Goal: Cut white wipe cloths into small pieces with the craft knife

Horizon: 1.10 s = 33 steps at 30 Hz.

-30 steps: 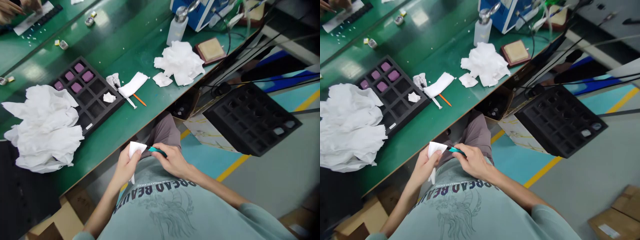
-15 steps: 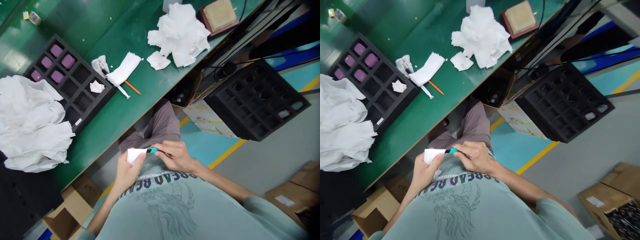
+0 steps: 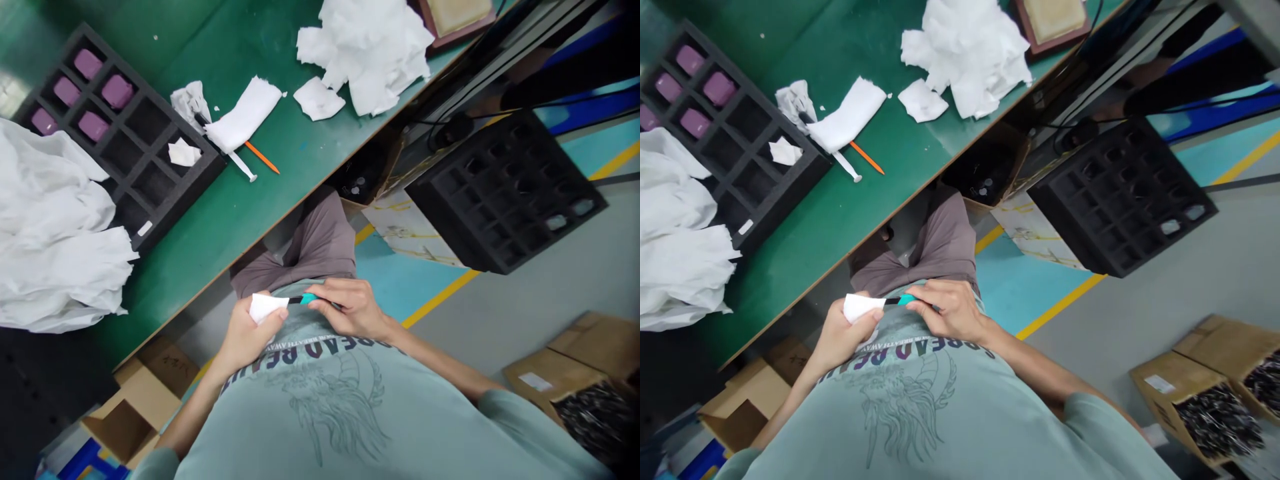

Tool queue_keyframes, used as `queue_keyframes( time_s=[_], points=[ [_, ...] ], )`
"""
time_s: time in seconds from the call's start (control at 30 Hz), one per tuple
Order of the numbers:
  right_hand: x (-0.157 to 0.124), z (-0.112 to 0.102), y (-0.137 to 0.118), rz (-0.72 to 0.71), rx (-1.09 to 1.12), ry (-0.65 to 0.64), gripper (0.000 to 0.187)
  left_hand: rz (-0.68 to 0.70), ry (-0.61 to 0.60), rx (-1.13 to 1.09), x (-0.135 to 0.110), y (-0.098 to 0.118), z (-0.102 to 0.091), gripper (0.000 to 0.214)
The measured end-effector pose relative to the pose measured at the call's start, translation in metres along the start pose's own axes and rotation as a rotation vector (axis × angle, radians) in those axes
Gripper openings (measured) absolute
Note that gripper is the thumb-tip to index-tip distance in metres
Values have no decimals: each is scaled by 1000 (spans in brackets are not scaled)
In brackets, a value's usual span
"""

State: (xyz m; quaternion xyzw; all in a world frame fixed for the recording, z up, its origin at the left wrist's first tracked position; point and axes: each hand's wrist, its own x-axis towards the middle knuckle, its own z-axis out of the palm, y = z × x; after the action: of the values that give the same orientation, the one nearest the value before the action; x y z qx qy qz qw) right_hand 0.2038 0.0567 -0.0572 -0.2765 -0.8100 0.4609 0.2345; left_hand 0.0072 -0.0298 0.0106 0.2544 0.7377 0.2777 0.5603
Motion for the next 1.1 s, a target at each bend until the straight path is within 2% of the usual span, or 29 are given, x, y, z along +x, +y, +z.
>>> queue_keyframes(
  time_s=[0.27,0.57,0.87,0.97,1.1],
  points=[
    [0,1,-1,2,2,-36,27,-37,-75,-43,3,-2,1,34],
    [1,2,-1,19,-42,-82,30,-30,-50,-128,5,-7,4,34],
    [-11,-2,2,38,21,-32,27,-139,-131,-183,1,-8,0,35],
    [-6,1,2,28,9,-52,28,-133,-185,-227,4,-9,2,37],
    [-6,2,2,29,5,-81,29,-129,-179,-246,3,-8,3,37]
  ],
)
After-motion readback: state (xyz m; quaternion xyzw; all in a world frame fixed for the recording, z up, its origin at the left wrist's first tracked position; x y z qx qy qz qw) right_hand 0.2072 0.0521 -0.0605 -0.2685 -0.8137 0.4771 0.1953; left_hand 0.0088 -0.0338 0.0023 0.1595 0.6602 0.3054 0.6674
